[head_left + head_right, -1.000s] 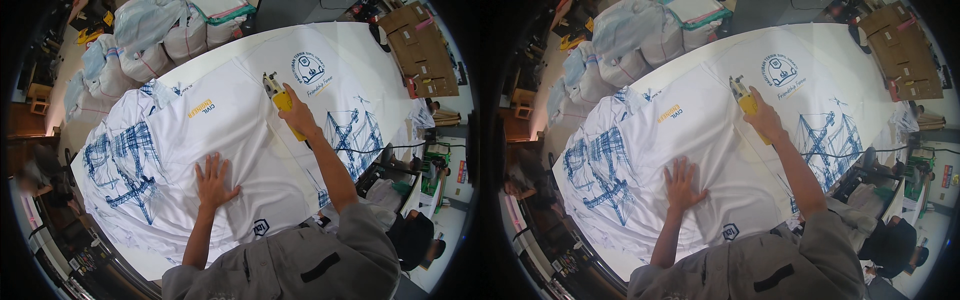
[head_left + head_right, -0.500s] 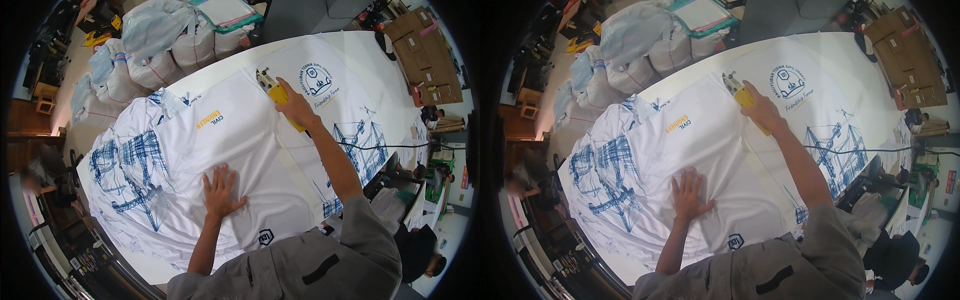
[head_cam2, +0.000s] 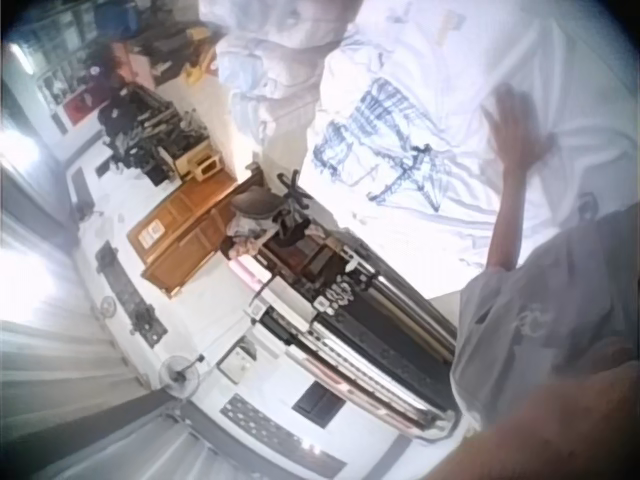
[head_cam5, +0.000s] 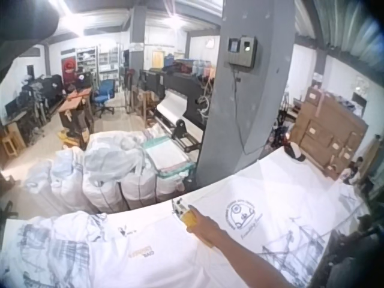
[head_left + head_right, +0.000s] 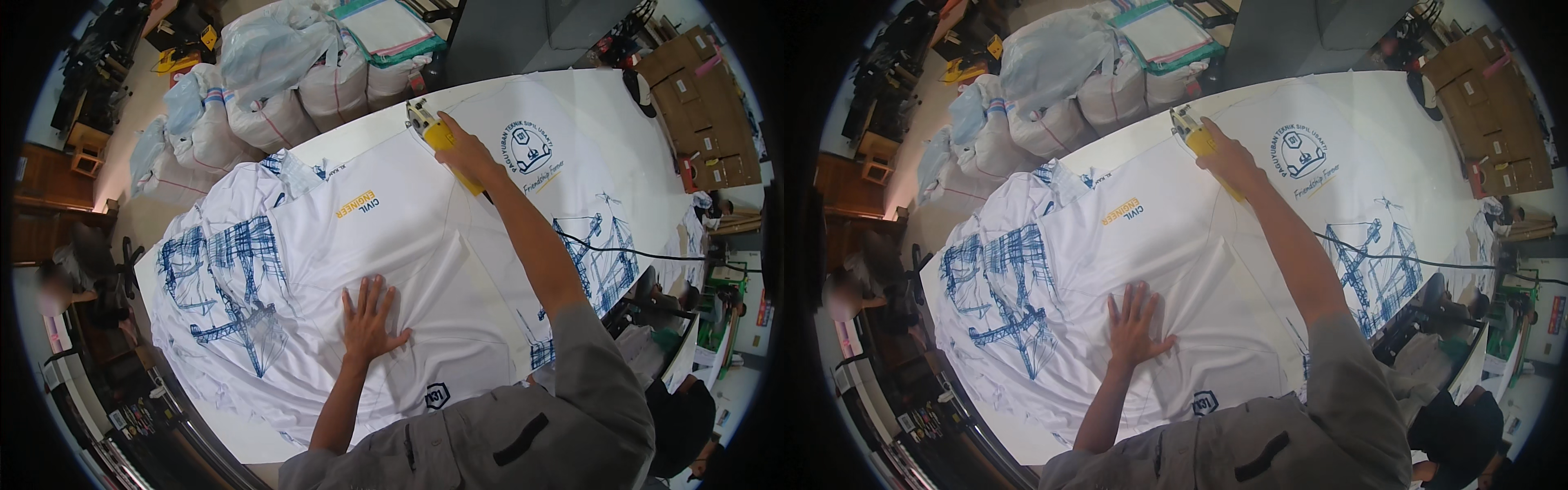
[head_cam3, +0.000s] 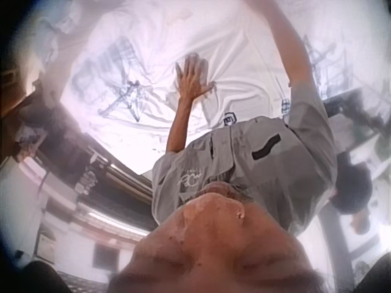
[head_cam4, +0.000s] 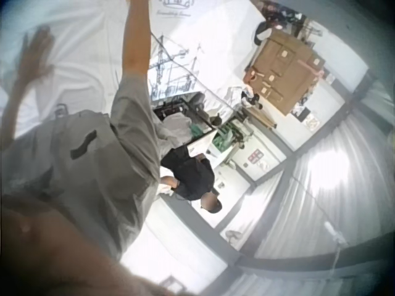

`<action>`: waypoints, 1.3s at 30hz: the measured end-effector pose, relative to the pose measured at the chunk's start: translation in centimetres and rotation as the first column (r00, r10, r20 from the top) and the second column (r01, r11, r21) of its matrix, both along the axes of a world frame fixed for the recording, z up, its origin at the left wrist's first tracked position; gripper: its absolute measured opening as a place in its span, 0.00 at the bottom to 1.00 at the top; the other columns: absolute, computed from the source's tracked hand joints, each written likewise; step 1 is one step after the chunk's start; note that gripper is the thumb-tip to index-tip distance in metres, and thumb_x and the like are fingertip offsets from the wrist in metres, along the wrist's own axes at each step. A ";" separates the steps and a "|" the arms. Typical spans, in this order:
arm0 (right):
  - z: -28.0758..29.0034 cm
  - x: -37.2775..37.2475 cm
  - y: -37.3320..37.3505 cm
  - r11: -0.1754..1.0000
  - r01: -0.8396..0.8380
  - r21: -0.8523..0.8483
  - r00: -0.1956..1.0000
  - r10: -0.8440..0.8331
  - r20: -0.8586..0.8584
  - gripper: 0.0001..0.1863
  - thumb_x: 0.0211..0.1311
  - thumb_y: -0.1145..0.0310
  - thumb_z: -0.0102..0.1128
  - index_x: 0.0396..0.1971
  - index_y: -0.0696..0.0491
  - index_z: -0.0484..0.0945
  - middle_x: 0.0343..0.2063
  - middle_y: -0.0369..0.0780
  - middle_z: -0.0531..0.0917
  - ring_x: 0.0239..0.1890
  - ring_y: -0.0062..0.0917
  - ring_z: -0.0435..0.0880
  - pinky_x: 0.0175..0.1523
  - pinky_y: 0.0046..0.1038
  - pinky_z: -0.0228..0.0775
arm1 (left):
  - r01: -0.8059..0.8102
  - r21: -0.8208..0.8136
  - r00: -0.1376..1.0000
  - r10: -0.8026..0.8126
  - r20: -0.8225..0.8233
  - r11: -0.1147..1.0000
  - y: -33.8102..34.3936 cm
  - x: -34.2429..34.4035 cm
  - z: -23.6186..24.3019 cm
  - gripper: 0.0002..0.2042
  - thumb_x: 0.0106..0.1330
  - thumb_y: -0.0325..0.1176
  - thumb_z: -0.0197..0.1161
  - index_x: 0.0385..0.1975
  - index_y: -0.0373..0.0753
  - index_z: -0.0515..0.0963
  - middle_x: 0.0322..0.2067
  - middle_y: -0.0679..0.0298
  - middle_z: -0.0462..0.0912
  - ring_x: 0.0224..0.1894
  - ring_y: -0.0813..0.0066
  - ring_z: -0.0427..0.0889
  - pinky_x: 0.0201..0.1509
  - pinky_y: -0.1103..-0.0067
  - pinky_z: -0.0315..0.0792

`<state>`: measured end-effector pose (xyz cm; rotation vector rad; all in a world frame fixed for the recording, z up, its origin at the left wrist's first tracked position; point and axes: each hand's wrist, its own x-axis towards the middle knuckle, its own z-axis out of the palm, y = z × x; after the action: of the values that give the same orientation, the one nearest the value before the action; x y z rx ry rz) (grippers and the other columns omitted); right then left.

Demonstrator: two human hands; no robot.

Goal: The person uses a yellow electric rotary cutter to cut a stack of white t-shirts on a large white table. They follow a pre-drawn pattern on the fabric, carefully guiding the tool along the lines to separate the shirt shapes. The person periodically lifts and adjusts the fabric layers to ensure precise cutting.

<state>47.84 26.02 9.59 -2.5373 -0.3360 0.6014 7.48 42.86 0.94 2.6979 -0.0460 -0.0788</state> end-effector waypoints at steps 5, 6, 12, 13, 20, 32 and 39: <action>-1.0 1.5 -0.3 0.972 0.137 0.189 0.989 -0.146 0.033 0.58 0.53 0.57 0.69 0.85 0.38 0.48 0.59 0.53 0.84 0.59 0.47 0.86 0.64 0.42 0.77 | 0.033 0.041 0.998 -0.031 -0.050 0.999 -0.5 1.3 1.8 0.53 0.53 0.69 0.72 0.77 0.45 0.67 0.83 0.56 0.54 0.86 0.51 0.46 0.82 0.36 0.35; -0.9 0.8 -0.9 0.934 0.195 0.298 0.979 -0.204 0.000 0.59 0.53 0.57 0.70 0.85 0.39 0.48 0.59 0.53 0.84 0.58 0.45 0.86 0.62 0.41 0.78 | 0.006 0.058 0.999 -0.004 -0.050 0.998 -0.4 1.1 1.9 0.52 0.53 0.70 0.72 0.77 0.45 0.68 0.82 0.56 0.55 0.85 0.51 0.46 0.82 0.36 0.34; 3.7 -9.3 -6.7 0.947 0.150 0.282 0.984 -0.172 0.052 0.61 0.50 0.56 0.73 0.84 0.41 0.49 0.56 0.58 0.85 0.57 0.53 0.86 0.63 0.43 0.76 | -0.199 -0.233 0.914 0.266 0.308 0.952 0.4 0.6 -0.9 0.39 0.64 0.54 0.71 0.71 0.37 0.73 0.73 0.48 0.72 0.78 0.45 0.62 0.80 0.47 0.47; 3.5 -10.9 -9.0 0.958 0.152 0.245 0.983 -0.173 0.067 0.61 0.49 0.56 0.74 0.84 0.38 0.49 0.53 0.57 0.87 0.56 0.53 0.86 0.63 0.44 0.77 | -0.077 -0.530 0.877 0.310 0.366 0.844 -1.0 2.7 3.8 0.31 0.69 0.53 0.68 0.63 0.34 0.78 0.63 0.46 0.79 0.71 0.45 0.70 0.75 0.53 0.57; 6.4 -23.2 -12.9 0.954 0.098 0.283 0.995 -0.092 -0.033 0.58 0.53 0.60 0.73 0.84 0.41 0.50 0.48 0.54 0.89 0.51 0.50 0.89 0.57 0.49 0.80 | 0.096 -0.636 0.797 0.323 0.510 0.766 -18.4 11.4 24.9 0.12 0.76 0.27 0.61 0.55 0.34 0.80 0.50 0.60 0.84 0.54 0.68 0.81 0.62 0.71 0.69; 8.0 -35.7 -20.5 0.830 -0.127 0.543 0.953 0.254 -0.165 0.60 0.52 0.66 0.70 0.84 0.34 0.46 0.45 0.53 0.86 0.45 0.47 0.88 0.48 0.46 0.80 | 0.355 -0.903 0.680 -0.730 0.073 0.240 -64.9 17.8 26.3 0.29 0.84 0.47 0.51 0.79 0.43 0.62 0.76 0.60 0.67 0.62 0.67 0.77 0.66 0.69 0.72; 6.1 -35.3 -31.3 0.791 -0.139 0.595 0.950 0.276 -0.145 0.59 0.54 0.61 0.68 0.85 0.36 0.45 0.50 0.55 0.84 0.52 0.49 0.87 0.56 0.46 0.78 | 0.527 -0.850 0.396 -0.883 0.252 -0.006 -76.9 5.5 18.1 0.15 0.84 0.41 0.51 0.47 0.36 0.79 0.40 0.55 0.82 0.43 0.65 0.81 0.50 0.68 0.74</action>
<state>12.52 -5.24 15.68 -1.8334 -0.6208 0.7304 12.96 -34.00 19.09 1.2554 -1.1308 -0.7013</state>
